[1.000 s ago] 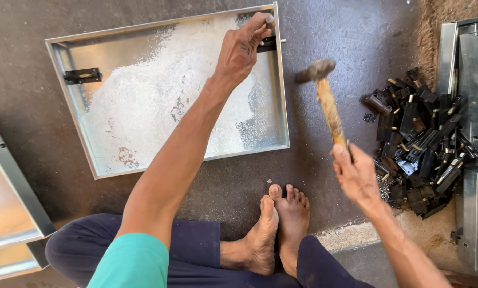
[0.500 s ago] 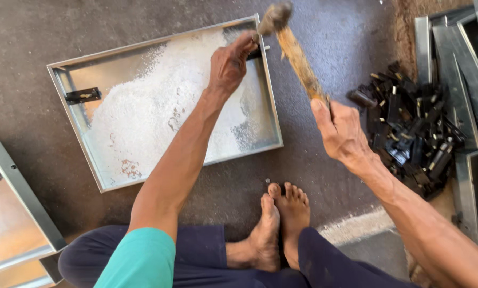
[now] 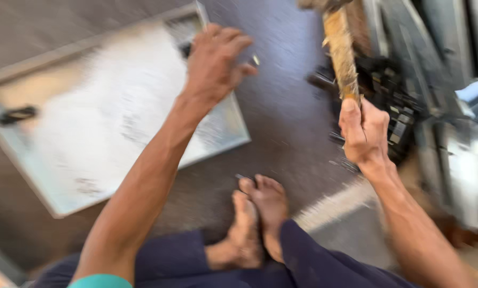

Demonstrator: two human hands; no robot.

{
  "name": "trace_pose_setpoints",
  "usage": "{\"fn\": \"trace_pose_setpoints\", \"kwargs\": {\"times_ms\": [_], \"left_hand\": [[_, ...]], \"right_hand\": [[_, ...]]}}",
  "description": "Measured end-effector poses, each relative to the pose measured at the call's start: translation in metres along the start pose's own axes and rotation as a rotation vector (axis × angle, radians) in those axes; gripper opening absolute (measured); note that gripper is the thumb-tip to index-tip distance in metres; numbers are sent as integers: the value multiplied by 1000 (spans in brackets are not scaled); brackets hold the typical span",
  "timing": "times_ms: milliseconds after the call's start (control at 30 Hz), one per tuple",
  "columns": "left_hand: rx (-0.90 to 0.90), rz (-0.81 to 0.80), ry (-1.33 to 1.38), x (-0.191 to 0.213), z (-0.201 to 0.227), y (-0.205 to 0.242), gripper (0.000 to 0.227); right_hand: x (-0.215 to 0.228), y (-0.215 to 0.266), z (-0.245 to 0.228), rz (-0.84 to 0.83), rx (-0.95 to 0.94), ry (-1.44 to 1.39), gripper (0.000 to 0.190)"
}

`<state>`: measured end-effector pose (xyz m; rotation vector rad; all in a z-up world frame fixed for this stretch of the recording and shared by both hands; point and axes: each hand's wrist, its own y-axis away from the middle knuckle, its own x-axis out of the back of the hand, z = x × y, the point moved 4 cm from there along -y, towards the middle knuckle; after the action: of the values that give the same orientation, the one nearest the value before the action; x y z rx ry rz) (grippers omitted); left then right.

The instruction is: The person sits on the floor and uses a hammer to attach black metal brackets to a rectangular metal frame. They repeatedly position the brackets and strike them with the hammer to secure them in place.

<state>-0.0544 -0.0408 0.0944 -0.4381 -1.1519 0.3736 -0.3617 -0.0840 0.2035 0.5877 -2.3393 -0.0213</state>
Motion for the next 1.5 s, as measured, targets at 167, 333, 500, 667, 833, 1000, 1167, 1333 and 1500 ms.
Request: {"fn": "trace_pose_setpoints", "kwargs": {"times_ms": [167,333,500,667,833,1000,1167,1333,1500], "left_hand": [[-63,-295,284,-118,149,-45,34],[-63,-403,197,-157,157,-38,24],[461,-333,761,-113,91,-15,21],[683,-21,1088,-30,-7,14,28],[378,201,724,2,-85,20,30],[276,122,511,-28,-111,36,36],[412,-12,459,-40,-111,40,32],[265,99,327,-33,-106,42,35],[349,4,399,-25,-105,37,34]], "right_hand": [[23,19,36,121,-178,-267,50],[26,33,56,142,-226,-318,47],[9,30,54,81,-208,-411,49],[-26,28,59,-18,-247,-313,53],[-66,38,63,-153,-356,-340,47],[-99,52,64,-274,-370,-281,42],[-82,16,8,-187,-206,-248,45],[-36,-32,-78,92,500,-472,40],[-105,-23,-57,-58,33,-282,44]]}}
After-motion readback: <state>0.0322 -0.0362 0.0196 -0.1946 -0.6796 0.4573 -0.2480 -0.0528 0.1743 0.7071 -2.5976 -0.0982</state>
